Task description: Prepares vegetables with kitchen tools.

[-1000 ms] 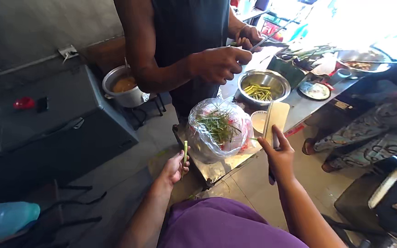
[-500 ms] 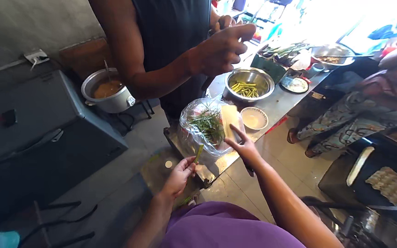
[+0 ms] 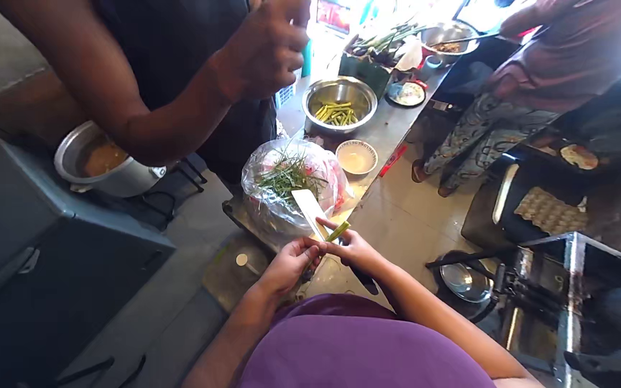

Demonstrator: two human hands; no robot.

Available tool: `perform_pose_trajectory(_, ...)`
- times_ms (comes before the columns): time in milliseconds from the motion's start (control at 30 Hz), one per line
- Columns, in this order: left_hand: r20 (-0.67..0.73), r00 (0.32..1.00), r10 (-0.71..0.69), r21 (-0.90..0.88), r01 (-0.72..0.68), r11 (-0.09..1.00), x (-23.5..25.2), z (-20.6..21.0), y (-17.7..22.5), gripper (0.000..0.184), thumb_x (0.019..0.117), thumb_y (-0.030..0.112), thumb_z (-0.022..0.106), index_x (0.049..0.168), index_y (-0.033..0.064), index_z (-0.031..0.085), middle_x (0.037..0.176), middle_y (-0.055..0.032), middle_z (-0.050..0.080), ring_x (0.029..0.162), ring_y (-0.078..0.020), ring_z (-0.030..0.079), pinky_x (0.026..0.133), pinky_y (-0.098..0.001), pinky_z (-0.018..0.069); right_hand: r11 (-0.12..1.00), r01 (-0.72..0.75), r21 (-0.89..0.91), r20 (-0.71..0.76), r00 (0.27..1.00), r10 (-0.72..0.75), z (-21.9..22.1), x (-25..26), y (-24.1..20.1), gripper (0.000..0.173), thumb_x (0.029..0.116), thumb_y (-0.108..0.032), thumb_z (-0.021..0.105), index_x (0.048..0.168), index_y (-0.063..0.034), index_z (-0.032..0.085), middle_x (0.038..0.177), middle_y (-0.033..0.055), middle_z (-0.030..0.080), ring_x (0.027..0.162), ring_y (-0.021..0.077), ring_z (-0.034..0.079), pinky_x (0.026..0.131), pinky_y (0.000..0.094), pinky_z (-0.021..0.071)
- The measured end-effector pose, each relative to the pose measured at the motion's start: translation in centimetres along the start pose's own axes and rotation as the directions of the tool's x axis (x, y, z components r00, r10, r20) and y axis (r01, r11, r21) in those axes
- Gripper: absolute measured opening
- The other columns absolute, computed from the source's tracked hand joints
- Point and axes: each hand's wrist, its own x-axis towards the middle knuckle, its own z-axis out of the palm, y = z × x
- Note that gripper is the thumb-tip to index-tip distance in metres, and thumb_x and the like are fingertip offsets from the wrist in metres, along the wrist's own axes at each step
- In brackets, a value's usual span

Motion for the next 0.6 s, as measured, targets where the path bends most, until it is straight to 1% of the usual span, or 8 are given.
perform_pose_trajectory(67, 0.081, 0.997, 0.007, 0.098, -0.015, 0.995, 0.5, 0.0, 0.3, 0.018, 0.1051, 0.014, 0.054, 0.117, 0.0031, 0.06, 0.095, 0.0019, 0.067, 0.08, -0.0056, 0.063, 0.075, -0.0233, 0.0549, 1.0, 0.024, 0.014, -0.033, 0.999, -0.023, -0.3, -0.4, -0.2, 0.071, 0.0923, -0.036, 0.076, 0.154, -0.017, 0.048, 0.106, 0.0006, 0.07, 0.059, -0.0008, 0.051, 0.053, 0.0179, 0.044)
perform_pose_trajectory(133, 0.146, 0.989, -0.017, 0.259, -0.022, 0.966, 0.7, 0.1, 0.8, 0.024, 0.1076, 0.018, 0.049, 0.122, 0.0029, 0.062, 0.093, 0.0041, 0.064, 0.079, -0.0032, 0.061, 0.075, -0.0219, 0.0529, 0.999, 0.043, 0.026, -0.065, 0.997, -0.041, -0.3, -0.7, -0.4, 0.069, 0.0912, -0.033, 0.078, 0.152, -0.0165, 0.05, 0.11, 0.0001, 0.071, 0.06, -0.0014, 0.052, 0.054, 0.0176, 0.045)
perform_pose_trajectory(233, 0.191, 0.982, -0.009, 0.434, -0.076, 0.898, 0.9, 0.6, 1.5, 0.027, 0.1091, 0.017, 0.043, 0.119, 0.0013, 0.063, 0.089, 0.0039, 0.06, 0.077, -0.0014, 0.058, 0.074, -0.0202, 0.0514, 0.998, 0.044, 0.053, -0.108, 0.993, -0.038, -0.2, -1.0, -0.7, 0.069, 0.0894, -0.031, 0.078, 0.151, -0.0165, 0.051, 0.1, -0.0006, 0.073, 0.062, -0.0003, 0.057, 0.056, 0.0185, 0.0484)
perform_pose_trajectory(267, 0.187, 0.982, 0.022, 0.463, -0.108, 0.88, 1.0, 0.8, 1.4, 0.027, 0.1084, 0.014, 0.043, 0.12, 0.0003, 0.063, 0.09, 0.0034, 0.06, 0.078, -0.001, 0.058, 0.075, -0.0197, 0.051, 0.997, 0.042, 0.062, -0.129, 0.991, -0.034, -0.1, -1.1, -0.7, 0.069, 0.0892, -0.031, 0.078, 0.151, -0.0165, 0.051, 0.094, -0.0004, 0.072, 0.059, -0.0001, 0.056, 0.053, 0.0186, 0.0464)
perform_pose_trajectory(300, 0.175, 0.982, 0.064, 0.487, -0.143, 0.862, 1.1, 1.1, 1.2, 0.027, 0.1075, 0.012, 0.043, 0.121, -0.0015, 0.063, 0.091, 0.0019, 0.061, 0.079, -0.0011, 0.057, 0.075, -0.0198, 0.0506, 0.997, 0.047, 0.063, -0.15, 0.988, -0.037, 0.0, -1.1, -0.8, 0.069, 0.0894, -0.031, 0.078, 0.151, -0.0166, 0.051, 0.094, -0.0002, 0.071, 0.058, -0.0003, 0.054, 0.052, 0.0185, 0.0453)
perform_pose_trajectory(433, 0.078, 0.961, 0.265, 0.572, -0.261, 0.778, 1.5, 2.2, -0.1, 0.028, 0.1052, 0.007, 0.044, 0.119, -0.0061, 0.065, 0.103, -0.008, 0.063, 0.088, -0.0053, 0.06, 0.082, -0.0214, 0.0521, 0.995, 0.087, 0.046, -0.198, 0.977, -0.076, -0.1, -1.0, -0.8, 0.068, 0.0893, -0.032, 0.078, 0.151, -0.0184, 0.053, 0.125, 0.0018, 0.07, 0.077, 0.0002, 0.063, 0.067, 0.0211, 0.0525)
perform_pose_trajectory(533, 0.042, 0.894, 0.446, 0.644, -0.365, 0.672, 2.3, 2.5, -1.6, 0.028, 0.1012, 0.002, 0.044, 0.112, -0.0082, 0.067, 0.101, -0.0133, 0.065, 0.088, -0.0105, 0.062, 0.084, -0.0246, 0.0534, 0.995, 0.092, 0.034, -0.192, 0.978, -0.084, -0.4, -0.7, -0.6, 0.07, 0.0899, -0.036, 0.077, 0.152, -0.019, 0.051, 0.122, 0.0015, 0.07, 0.07, -0.001, 0.058, 0.061, 0.0204, 0.0475)
perform_pose_trajectory(600, 0.01, 0.827, 0.562, 0.689, -0.413, 0.595, 2.8, 2.9, -2.3, 0.026, 0.0987, 0.0, 0.045, 0.107, -0.009, 0.068, 0.098, -0.0153, 0.066, 0.088, -0.0135, 0.065, 0.085, -0.0267, 0.0548, 0.996, 0.076, 0.048, -0.179, 0.982, -0.066, -0.5, -0.7, -0.9, 0.069, 0.0914, -0.038, 0.075, 0.153, -0.0197, 0.05, 0.113, 0.0004, 0.071, 0.06, -0.0012, 0.05, 0.054, 0.0198, 0.0419)
